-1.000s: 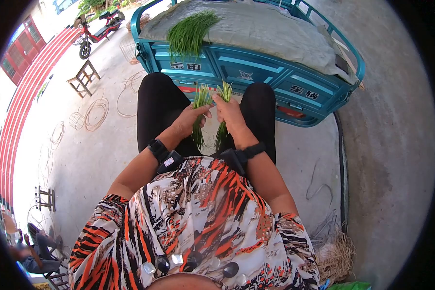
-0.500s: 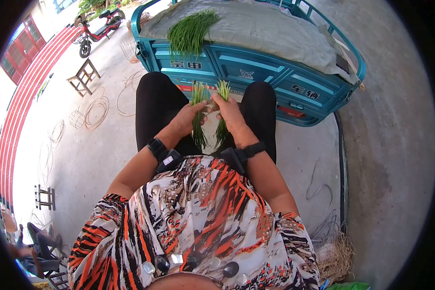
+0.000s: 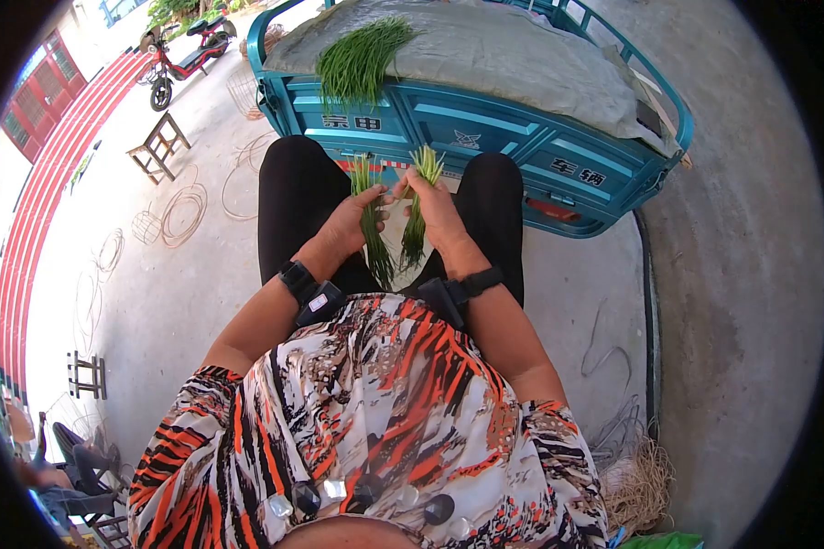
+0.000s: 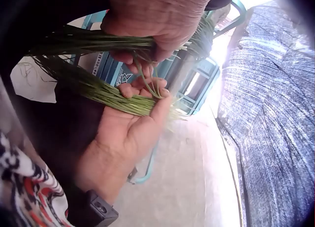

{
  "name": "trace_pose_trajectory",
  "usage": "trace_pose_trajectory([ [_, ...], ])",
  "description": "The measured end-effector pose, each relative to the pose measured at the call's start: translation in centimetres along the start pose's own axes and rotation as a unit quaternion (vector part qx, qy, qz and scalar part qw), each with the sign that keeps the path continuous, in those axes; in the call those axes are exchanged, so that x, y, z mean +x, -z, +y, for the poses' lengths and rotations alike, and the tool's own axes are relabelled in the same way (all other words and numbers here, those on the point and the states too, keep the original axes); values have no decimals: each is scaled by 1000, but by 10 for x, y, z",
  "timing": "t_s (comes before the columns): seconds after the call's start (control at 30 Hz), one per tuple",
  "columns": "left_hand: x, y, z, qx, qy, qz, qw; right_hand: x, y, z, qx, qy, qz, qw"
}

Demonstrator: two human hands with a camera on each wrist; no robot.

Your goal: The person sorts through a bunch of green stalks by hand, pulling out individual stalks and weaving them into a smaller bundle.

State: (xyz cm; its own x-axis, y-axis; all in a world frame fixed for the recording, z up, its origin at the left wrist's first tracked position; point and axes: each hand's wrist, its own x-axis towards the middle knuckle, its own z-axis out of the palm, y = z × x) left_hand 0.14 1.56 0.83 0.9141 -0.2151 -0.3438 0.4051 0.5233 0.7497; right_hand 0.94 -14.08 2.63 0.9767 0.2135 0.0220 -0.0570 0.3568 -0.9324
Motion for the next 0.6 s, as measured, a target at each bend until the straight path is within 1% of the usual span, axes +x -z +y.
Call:
trace_pose_trajectory([
  [0.07, 4, 4, -2, 29, -4, -9, 1000, 5, 4, 8, 30, 36, -3, 999],
  [0.17, 6, 5, -3, 70, 2, -39, 997, 5, 13, 12, 11, -24, 74, 997],
  [0.3, 2, 0, -4, 128, 27, -68, 989, 1, 8, 2, -18, -49, 29, 998],
  [0.37, 3, 0, -6, 153, 16, -81, 985, 1, 6, 5, -39, -52, -6, 998],
  [0.5, 4, 0, -7, 180, 7, -87, 980, 1, 5, 6, -46, -55, 21, 997],
  [0.6, 1, -2, -7, 181, -1, -73, 981, 2, 8, 8, -41, -62, 34, 997],
])
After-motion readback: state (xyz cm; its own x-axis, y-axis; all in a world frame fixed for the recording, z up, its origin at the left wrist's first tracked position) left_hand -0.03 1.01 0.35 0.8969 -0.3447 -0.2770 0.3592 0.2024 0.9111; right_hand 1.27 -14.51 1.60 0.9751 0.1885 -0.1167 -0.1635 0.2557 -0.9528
